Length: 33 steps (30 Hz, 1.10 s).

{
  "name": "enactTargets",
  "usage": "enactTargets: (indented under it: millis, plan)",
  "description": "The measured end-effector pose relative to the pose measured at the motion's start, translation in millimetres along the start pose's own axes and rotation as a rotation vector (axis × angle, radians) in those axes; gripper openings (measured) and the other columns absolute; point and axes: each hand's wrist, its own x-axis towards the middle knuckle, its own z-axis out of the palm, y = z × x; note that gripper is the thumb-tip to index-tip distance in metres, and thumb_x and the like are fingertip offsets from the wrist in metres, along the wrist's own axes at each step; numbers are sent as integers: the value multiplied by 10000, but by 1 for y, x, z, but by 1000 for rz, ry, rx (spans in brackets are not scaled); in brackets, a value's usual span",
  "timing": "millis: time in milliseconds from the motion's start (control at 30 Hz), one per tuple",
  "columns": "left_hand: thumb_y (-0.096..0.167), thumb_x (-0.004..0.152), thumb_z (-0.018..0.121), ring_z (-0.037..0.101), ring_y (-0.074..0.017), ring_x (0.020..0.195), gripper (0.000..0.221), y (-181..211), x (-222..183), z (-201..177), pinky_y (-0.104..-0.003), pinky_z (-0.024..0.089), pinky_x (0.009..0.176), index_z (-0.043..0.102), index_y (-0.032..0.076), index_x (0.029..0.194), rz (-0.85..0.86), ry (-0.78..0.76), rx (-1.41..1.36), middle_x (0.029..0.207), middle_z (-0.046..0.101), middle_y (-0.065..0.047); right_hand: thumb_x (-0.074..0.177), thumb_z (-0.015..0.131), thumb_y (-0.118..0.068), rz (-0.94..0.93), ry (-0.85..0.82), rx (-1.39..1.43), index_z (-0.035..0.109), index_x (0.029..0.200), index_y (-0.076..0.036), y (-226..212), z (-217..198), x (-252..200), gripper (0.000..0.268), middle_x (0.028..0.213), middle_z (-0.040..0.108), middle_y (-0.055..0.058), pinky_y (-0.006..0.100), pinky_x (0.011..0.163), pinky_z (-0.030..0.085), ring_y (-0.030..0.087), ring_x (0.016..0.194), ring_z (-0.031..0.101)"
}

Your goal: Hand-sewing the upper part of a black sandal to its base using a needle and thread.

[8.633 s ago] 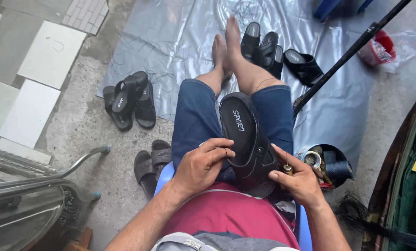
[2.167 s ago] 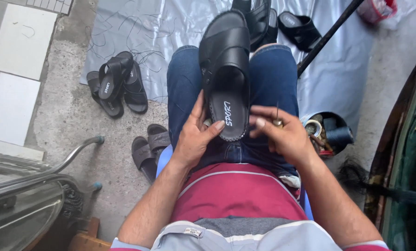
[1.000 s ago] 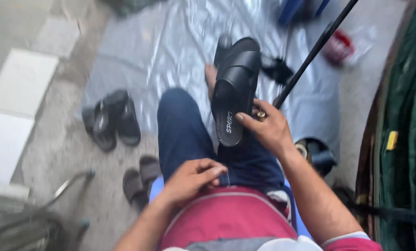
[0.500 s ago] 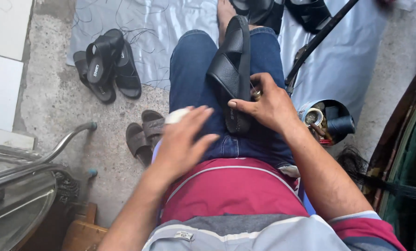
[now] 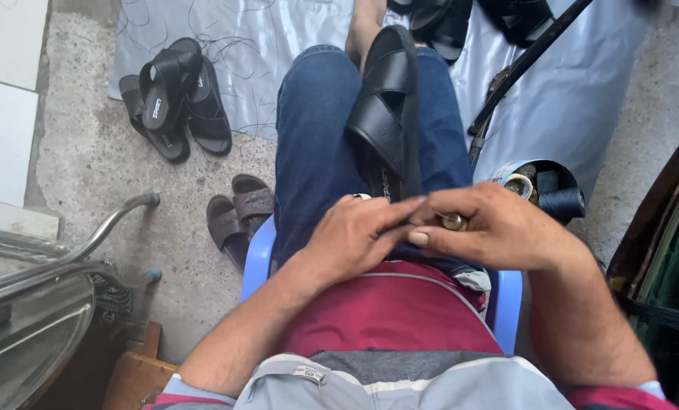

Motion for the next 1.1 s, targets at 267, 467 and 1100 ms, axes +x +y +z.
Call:
enactTargets:
  millis: [267,467,1100]
  plan:
    - [143,985,415,637,-225,852,210,-64,-79,-125,-407,504,866,617,91,1016,-359,628,-1227,854,657,-50,902,581,-230,100,419,-198,639,1057,-134,23,-41,8,191,849,662,-5,221,680,423,71,782,604]
    - [300,788,503,554,-79,867,496,-142,-191,-160,-430,402,880,391,312,1270,-1273,1527,-375,1251,598,129,869,427,-281,29,43,-227,489,1233,-118,52,-30,16,403,1198,569,85,352,882,414,213,1087,544]
    - [320,814,607,612,-156,741,142,-5,-1,18,-327,465,641,599,192,874,-500,86,-54,811,624,53,843,522,-265,-357,-148,-586,591,1172,-296,55,-19,42,338,959,580,-69,320,503,503,136,751,607]
